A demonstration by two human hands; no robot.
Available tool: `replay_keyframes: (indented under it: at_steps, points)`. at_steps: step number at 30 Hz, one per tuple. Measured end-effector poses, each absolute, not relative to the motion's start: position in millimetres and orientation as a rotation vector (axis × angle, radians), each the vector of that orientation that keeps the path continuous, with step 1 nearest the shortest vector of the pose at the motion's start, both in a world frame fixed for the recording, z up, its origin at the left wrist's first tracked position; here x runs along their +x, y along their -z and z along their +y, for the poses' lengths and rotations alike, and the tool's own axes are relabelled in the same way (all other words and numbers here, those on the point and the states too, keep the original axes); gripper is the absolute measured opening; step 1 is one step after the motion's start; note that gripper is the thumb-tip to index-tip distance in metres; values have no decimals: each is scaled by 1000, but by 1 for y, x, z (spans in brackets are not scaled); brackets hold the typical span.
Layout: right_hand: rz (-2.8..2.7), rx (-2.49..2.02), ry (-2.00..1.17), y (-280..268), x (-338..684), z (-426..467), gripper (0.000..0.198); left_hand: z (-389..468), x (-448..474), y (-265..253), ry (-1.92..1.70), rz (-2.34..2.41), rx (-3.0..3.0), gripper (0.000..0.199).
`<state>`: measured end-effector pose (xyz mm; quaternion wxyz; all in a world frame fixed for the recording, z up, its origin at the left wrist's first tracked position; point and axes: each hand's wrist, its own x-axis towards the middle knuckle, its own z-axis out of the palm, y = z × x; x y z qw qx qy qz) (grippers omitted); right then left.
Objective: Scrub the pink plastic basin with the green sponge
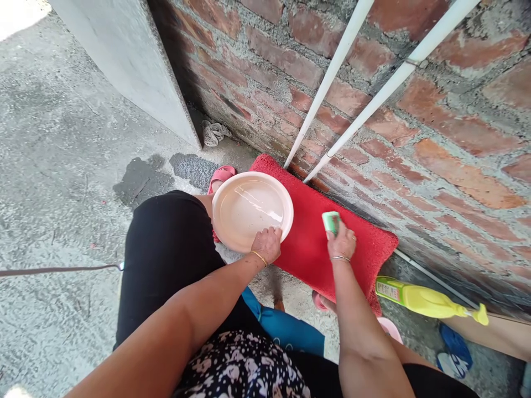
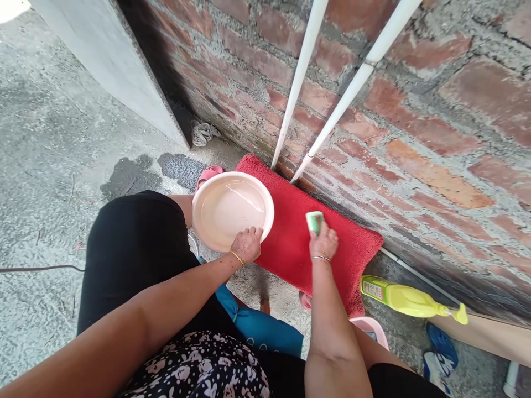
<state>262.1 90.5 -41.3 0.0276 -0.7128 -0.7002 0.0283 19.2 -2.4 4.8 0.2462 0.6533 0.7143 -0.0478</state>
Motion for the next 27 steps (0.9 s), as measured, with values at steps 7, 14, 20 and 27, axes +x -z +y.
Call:
replay_keyframes:
  at_steps: [7,14,20,27]
  points:
    - [-1086,-2813,-128,41,355,93,68,-3,19,-5,119,1948,1795,28]
    - [-1485,-2525,-219,45,234,138,61,-2,19,-4,153,1944,1809,30]
    - [-2456,-1853,-406,33,151,144,45,-2,18,-4,154,1928,1799,30]
    - [-1945,-2355,-195,38,280,140,50,-3,19,-4,148,1925,1769,29]
